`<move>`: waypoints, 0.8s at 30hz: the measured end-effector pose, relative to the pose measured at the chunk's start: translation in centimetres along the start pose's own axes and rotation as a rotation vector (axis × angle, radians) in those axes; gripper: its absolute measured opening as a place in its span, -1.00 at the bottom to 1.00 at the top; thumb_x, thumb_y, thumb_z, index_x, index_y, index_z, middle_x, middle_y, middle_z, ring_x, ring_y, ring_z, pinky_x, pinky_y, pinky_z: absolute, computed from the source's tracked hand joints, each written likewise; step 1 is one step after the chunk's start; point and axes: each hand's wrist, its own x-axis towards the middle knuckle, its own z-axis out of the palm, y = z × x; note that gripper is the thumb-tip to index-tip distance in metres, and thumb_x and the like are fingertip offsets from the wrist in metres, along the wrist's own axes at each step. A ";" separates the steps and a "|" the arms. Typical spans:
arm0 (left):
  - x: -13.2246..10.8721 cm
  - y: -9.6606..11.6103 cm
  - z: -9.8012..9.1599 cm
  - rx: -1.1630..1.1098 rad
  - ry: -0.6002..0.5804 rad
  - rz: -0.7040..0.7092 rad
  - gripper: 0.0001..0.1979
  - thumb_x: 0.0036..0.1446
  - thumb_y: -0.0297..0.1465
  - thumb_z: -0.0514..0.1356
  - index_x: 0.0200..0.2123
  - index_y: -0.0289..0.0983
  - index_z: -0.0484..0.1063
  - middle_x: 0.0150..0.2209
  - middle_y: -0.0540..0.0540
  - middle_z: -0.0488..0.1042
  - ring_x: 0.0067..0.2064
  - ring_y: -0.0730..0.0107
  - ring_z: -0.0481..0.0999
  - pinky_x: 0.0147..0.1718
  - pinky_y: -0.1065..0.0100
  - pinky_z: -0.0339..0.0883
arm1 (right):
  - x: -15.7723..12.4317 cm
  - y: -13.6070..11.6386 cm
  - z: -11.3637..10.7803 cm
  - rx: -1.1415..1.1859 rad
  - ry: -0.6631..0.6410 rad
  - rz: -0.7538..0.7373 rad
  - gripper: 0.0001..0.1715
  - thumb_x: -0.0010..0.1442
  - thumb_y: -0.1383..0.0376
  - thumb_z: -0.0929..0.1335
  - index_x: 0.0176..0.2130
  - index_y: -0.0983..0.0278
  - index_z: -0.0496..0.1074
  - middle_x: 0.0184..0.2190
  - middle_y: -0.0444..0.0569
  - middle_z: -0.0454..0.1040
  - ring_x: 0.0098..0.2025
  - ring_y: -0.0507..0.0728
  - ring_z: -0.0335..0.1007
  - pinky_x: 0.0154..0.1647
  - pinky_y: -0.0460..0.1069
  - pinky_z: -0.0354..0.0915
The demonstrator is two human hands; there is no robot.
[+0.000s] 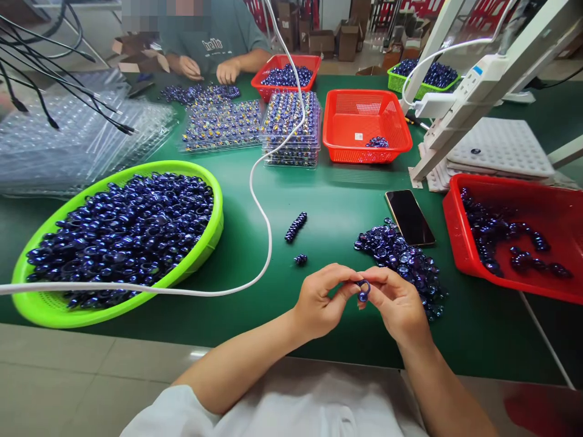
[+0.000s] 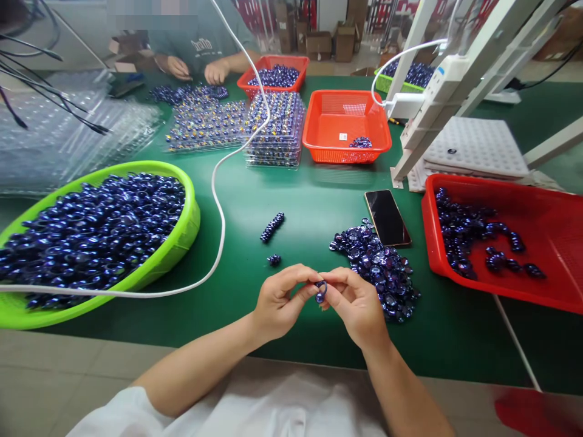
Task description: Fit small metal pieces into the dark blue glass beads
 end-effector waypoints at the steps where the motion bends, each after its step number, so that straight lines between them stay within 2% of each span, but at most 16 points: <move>1: 0.0 0.0 0.0 0.008 -0.005 0.015 -0.88 0.22 -0.49 0.20 -0.21 -0.25 0.53 -0.37 -0.11 0.58 -0.32 0.34 0.55 -0.26 0.33 0.42 | 0.0 0.1 -0.1 0.024 -0.016 -0.006 -0.83 0.18 0.24 0.45 -0.18 0.20 0.54 -0.36 -0.09 0.48 -0.44 0.03 0.45 -0.51 -0.06 0.47; 5: 0.0 -0.2 0.2 0.013 0.012 0.032 -0.87 0.21 -0.50 0.20 -0.20 -0.25 0.54 -0.31 -0.14 0.61 -0.28 0.32 0.57 -0.23 0.31 0.43 | 0.1 0.3 -0.3 0.049 -0.030 -0.012 -0.85 0.20 0.28 0.44 -0.17 0.17 0.55 -0.35 -0.11 0.47 -0.45 0.01 0.43 -0.52 -0.07 0.45; 10: 0.4 -0.4 0.0 -0.011 -0.006 -0.030 -0.86 0.22 -0.45 0.21 -0.20 -0.24 0.57 -0.24 -0.17 0.62 -0.22 0.28 0.60 -0.19 0.30 0.44 | 0.2 0.0 -0.5 -0.113 0.028 -0.056 -0.85 0.23 0.26 0.41 -0.16 0.18 0.54 -0.35 -0.11 0.46 -0.43 0.02 0.44 -0.51 -0.07 0.45; 14: 0.6 -0.1 -0.4 0.105 0.001 -0.028 -0.79 0.17 -0.39 0.27 -0.10 -0.23 0.56 -0.22 -0.18 0.61 -0.20 0.26 0.58 -0.17 0.29 0.43 | 0.1 -0.4 -0.7 -0.438 0.090 -0.205 -0.85 0.26 0.31 0.37 -0.14 0.17 0.51 -0.21 -0.05 0.53 -0.28 0.08 0.51 -0.31 -0.02 0.50; 17: 0.5 0.0 -0.3 0.185 0.013 -0.019 -0.80 0.10 -0.36 0.33 -0.18 -0.25 0.56 -0.30 -0.16 0.59 -0.26 0.27 0.54 -0.22 0.30 0.41 | 0.1 -0.3 -0.6 -0.737 0.109 -0.396 -0.77 0.24 0.40 0.36 -0.10 0.16 0.47 -0.21 -0.04 0.56 -0.27 0.09 0.52 -0.27 -0.01 0.49; 20: 0.5 -0.1 -0.1 0.103 0.022 -0.158 -0.89 0.13 -0.35 0.29 -0.29 -0.27 0.56 -0.34 -0.15 0.59 -0.29 0.29 0.55 -0.22 0.31 0.41 | 0.1 0.1 -0.4 -0.876 0.102 -0.568 -0.68 0.21 0.46 0.36 -0.06 0.16 0.42 -0.24 -0.02 0.55 -0.26 0.11 0.52 -0.26 0.01 0.49; 24: 1.2 -0.7 -0.3 -0.321 -0.008 -0.522 -0.80 0.06 -0.29 0.35 -0.36 -0.33 0.52 -0.43 -0.09 0.56 -0.40 0.39 0.52 -0.32 0.35 0.41 | 0.1 0.3 -0.3 -0.901 0.125 -0.612 -0.64 0.20 0.45 0.37 -0.01 0.17 0.39 -0.24 -0.01 0.51 -0.28 0.10 0.49 -0.28 0.02 0.48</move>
